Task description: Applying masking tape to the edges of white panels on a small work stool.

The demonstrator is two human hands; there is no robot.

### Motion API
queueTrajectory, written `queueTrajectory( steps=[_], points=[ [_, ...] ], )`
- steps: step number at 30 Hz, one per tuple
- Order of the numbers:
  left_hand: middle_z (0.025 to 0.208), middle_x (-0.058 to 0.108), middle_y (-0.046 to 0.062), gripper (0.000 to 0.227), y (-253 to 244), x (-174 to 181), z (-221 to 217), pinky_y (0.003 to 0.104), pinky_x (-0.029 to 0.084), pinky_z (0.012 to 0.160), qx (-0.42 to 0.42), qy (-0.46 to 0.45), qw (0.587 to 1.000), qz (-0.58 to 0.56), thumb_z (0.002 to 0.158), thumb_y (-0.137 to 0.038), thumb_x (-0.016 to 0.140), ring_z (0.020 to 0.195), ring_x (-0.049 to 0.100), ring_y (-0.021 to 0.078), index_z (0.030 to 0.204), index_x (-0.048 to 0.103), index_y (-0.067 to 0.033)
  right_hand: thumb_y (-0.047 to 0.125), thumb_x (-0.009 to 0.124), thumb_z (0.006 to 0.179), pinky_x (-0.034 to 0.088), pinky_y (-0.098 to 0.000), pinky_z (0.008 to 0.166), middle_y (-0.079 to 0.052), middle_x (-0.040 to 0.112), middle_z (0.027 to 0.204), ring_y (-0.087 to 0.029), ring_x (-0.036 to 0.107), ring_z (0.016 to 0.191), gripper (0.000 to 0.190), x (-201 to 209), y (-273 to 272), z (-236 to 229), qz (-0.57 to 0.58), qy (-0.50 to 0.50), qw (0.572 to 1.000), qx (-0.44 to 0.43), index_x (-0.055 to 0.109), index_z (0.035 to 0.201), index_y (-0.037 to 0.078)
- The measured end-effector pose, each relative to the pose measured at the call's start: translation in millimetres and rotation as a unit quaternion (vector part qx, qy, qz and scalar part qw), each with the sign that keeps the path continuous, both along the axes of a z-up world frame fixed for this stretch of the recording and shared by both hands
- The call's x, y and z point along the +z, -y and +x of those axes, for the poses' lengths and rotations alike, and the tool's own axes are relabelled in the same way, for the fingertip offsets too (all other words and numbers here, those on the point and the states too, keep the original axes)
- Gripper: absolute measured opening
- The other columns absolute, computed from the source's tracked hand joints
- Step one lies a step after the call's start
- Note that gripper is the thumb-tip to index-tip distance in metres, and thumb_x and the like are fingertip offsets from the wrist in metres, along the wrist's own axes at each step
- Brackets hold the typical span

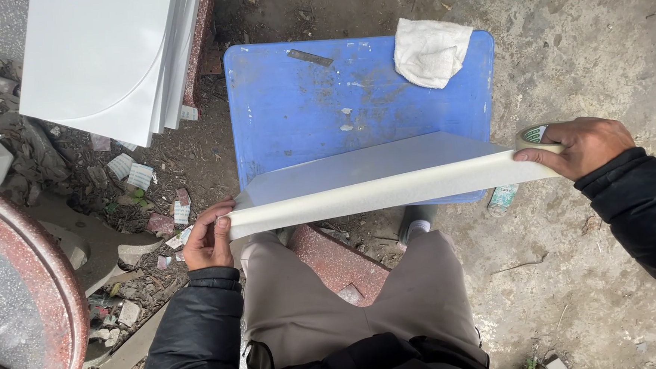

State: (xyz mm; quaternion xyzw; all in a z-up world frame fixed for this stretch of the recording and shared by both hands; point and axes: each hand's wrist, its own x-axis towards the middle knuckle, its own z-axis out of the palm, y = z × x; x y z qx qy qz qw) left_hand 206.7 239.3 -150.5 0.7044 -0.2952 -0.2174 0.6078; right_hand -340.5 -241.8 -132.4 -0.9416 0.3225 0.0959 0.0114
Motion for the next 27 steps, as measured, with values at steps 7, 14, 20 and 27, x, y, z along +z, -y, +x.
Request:
queueTrajectory(
  steps=[7,14,20,27],
  points=[
    [0.136,0.08,0.027,0.025,1,0,0,0.051,0.061,0.131,0.001,-0.004,1.0,0.005,0.122,-0.023,0.069,0.138,0.079,0.0385,0.126,0.078,-0.0007,0.087,0.074,0.1,0.056,-0.0365,0.064,0.0,0.072,0.067,-0.023,0.075,0.07,0.066,3,-1,-2,-0.019,0.011,1.0,0.005,0.086,0.084,0.024],
    [0.135,0.08,0.026,0.024,1,3,1,0.051,0.062,0.131,0.002,-0.001,1.0,0.004,0.122,-0.022,0.068,0.138,0.079,0.0392,0.126,0.077,0.0,0.088,0.074,0.1,0.057,-0.0358,0.063,0.002,0.076,0.07,-0.02,0.075,0.068,0.064,2,-3,3,-0.021,0.005,1.0,0.0,0.087,0.087,0.026],
    [0.134,0.081,0.023,0.021,0,5,2,0.051,0.062,0.129,-0.007,0.02,1.0,0.02,0.123,-0.021,0.068,0.138,0.079,0.039,0.127,0.077,-0.0021,0.087,0.077,0.098,0.058,-0.0366,0.064,0.001,0.075,0.07,-0.021,0.074,0.068,0.064,8,-3,0,-0.023,0.014,1.0,0.005,0.088,0.089,0.025],
    [0.132,0.081,0.023,0.023,1,16,11,0.049,0.062,0.121,-0.069,0.174,0.98,0.069,0.124,-0.016,0.064,0.13,0.079,0.0393,0.128,0.081,0.0,0.078,0.086,0.095,0.068,-0.0355,0.077,-0.003,0.089,0.092,-0.02,0.081,0.076,0.062,45,-23,0,-0.036,0.044,0.998,0.002,0.099,0.129,0.029]
  ],
)
